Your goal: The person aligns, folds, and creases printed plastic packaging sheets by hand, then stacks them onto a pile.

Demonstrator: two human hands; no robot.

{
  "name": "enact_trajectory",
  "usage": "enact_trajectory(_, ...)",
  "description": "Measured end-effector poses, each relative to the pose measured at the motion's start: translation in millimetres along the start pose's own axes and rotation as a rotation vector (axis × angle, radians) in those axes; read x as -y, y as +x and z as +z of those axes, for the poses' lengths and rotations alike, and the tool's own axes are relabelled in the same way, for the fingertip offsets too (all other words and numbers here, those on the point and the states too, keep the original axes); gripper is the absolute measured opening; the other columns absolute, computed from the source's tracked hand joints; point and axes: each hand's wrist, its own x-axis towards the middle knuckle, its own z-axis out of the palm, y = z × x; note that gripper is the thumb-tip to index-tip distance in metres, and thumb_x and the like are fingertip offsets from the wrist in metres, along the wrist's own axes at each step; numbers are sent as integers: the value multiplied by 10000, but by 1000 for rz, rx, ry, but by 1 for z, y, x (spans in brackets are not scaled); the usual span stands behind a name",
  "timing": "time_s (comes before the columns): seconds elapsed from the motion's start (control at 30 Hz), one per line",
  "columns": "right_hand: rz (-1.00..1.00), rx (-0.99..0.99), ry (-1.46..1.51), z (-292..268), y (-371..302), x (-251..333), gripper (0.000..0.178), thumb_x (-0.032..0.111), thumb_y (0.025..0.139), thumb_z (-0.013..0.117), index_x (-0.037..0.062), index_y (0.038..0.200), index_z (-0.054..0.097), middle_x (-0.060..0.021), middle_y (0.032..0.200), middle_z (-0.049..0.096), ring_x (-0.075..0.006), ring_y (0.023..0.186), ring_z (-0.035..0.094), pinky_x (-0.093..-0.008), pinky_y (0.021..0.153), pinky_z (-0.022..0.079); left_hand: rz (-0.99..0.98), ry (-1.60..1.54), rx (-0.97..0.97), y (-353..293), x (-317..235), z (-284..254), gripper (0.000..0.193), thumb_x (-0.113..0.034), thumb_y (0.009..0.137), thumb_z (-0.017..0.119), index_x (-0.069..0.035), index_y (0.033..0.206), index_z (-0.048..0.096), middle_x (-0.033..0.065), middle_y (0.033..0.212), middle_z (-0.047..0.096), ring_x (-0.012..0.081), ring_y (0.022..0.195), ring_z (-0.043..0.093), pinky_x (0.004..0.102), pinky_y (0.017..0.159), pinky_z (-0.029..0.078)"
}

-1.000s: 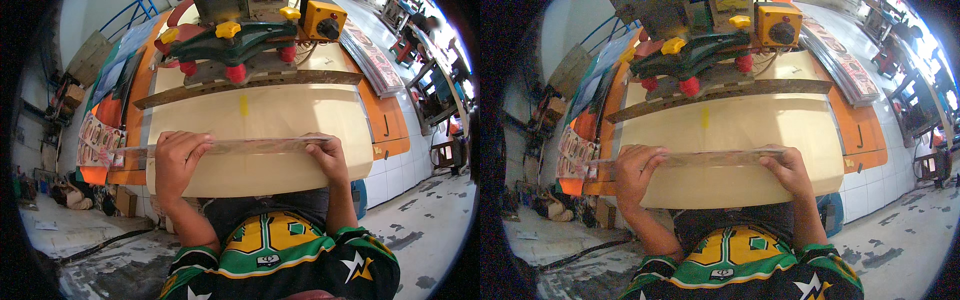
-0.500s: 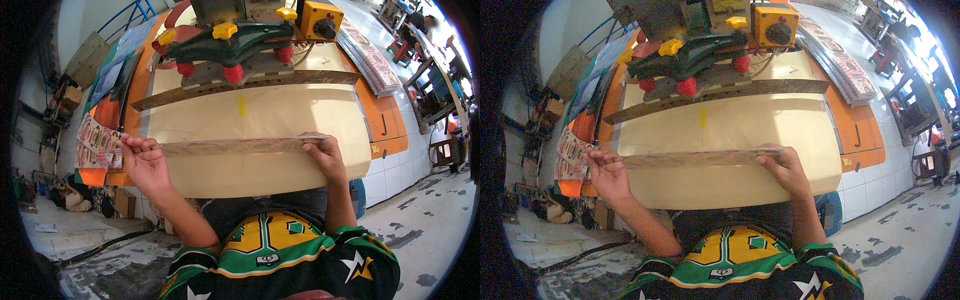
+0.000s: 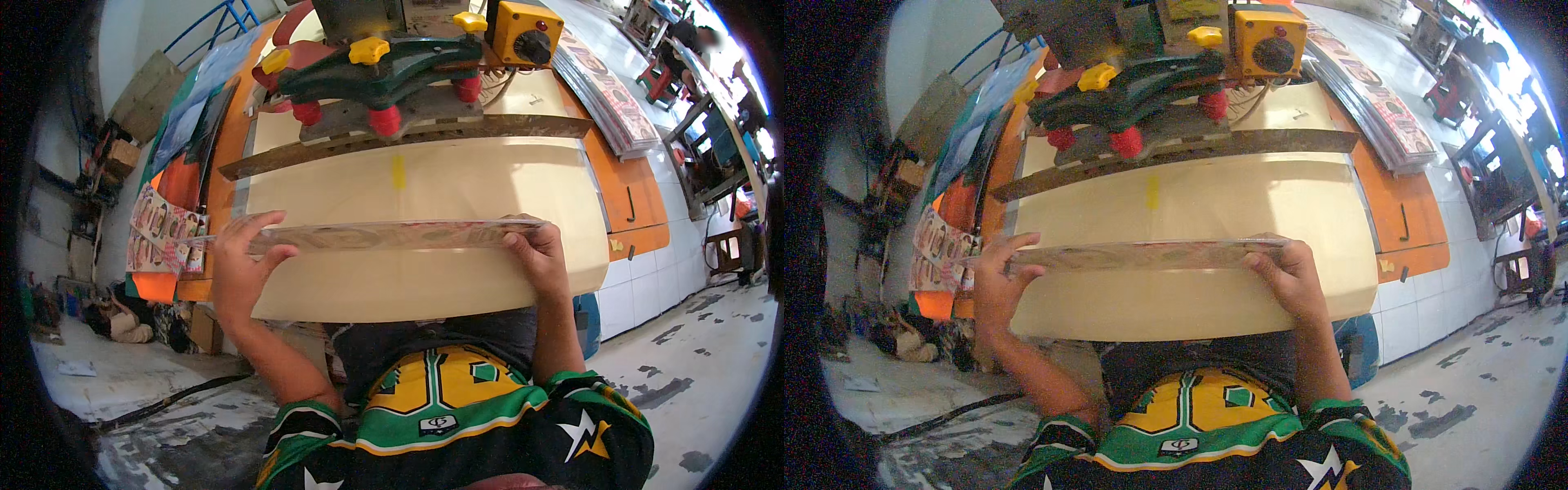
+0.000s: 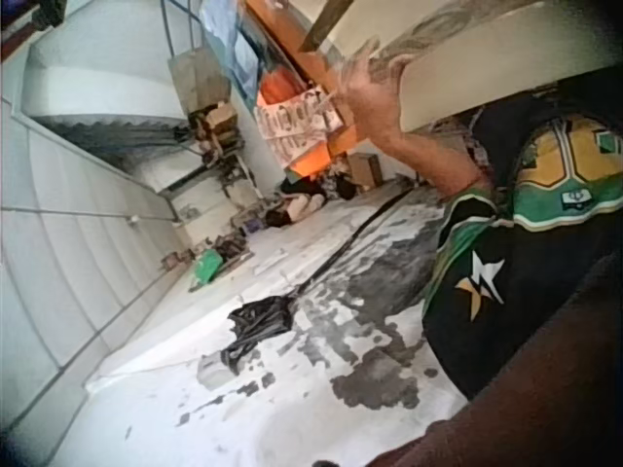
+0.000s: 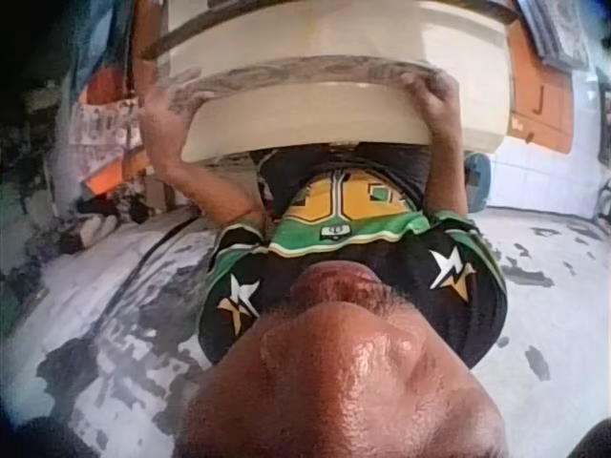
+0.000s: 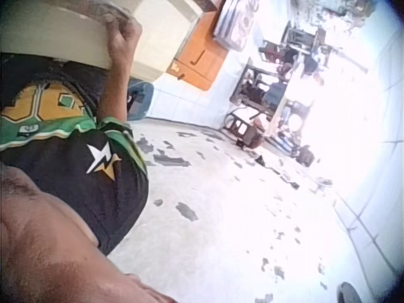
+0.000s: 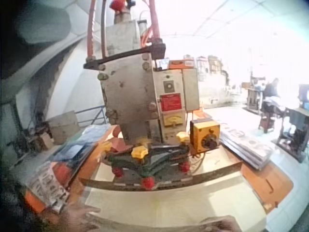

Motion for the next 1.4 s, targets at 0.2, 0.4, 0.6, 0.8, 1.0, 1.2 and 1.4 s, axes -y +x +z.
enact_trajectory(0.2, 17, -105, 42, -1, -7, 8, 204, 146, 955, 698, -32, 1050, 722, -22, 887, 699, -112, 800, 618, -279, 729, 500, 45, -6, -30, -1, -10, 22, 234, -266, 954, 666, -64, 1029, 757, 99, 938, 744, 311, 910, 662, 394, 852, 447)
enact_trajectory(0.4, -75, -173, -47, -22, -11, 10, 266, 205, 956, 684, -47, 1033, 718, -19, 881, 680, -113, 798, 591, -268, 697, 467, 72, -136, -289, -2, -21, 50, 267, -255, 1026, 588, -63, 904, 726, 67, 830, 717, 215, 846, 660, 390, 872, 440)
enact_trajectory(0.6, 20, -181, -140, -38, -14, 5, 409, 326, 945, 703, -72, 1037, 715, -61, 934, 698, -144, 864, 625, -290, 757, 494, -83, -1766, -697, -14, 32, 8, 178, -213, 1058, 561, -62, 1024, 649, 47, 933, 695, 206, 915, 652, 361, 829, 512)
enact_trajectory(0.8, 87, -111, -192, -61, -22, 6, 159, 129, 961, 720, -18, 1017, 700, -47, 971, 694, -122, 878, 623, -305, 789, 510, -45, -1843, -809, -15, 78, -39, 213, -215, 1058, 576, -49, 1146, 675, 56, 1053, 736, 211, 1078, 666, 336, 836, 505)
enact_trajectory(1.0, -14, -228, -116, -106, -32, -18, 330, 286, 956, 736, -17, 1064, 662, -102, 1061, 703, -182, 947, 629, -326, 823, 502, -176, -1423, -899, -48, 161, -81, 301, -303, 1061, 583, -50, 1196, 670, 74, 1067, 756, 224, 1087, 682, 362, 894, 509)
enact_trajectory(1.2, -150, -310, -186, -166, -45, -39, 281, 224, 971, 732, -8, 1104, 646, -70, 1042, 694, -183, 984, 614, -344, 927, 473, -444, -1346, -1224, -56, 252, -98, 254, -296, 1046, 605, -73, 1141, 680, 41, 973, 744, 183, 1028, 679, 349, 838, 516)
enact_trajectory(1.4, -60, -185, -297, -200, -63, -17, 339, 297, 928, 792, 26, 1059, 634, -30, 968, 653, -150, 931, 585, -318, 873, 465, -591, -1197, -1166, -62, 303, -102, 240, -283, 1050, 598, -68, 1107, 690, 12, 956, 719, 187, 966, 664, 299, 794, 486)
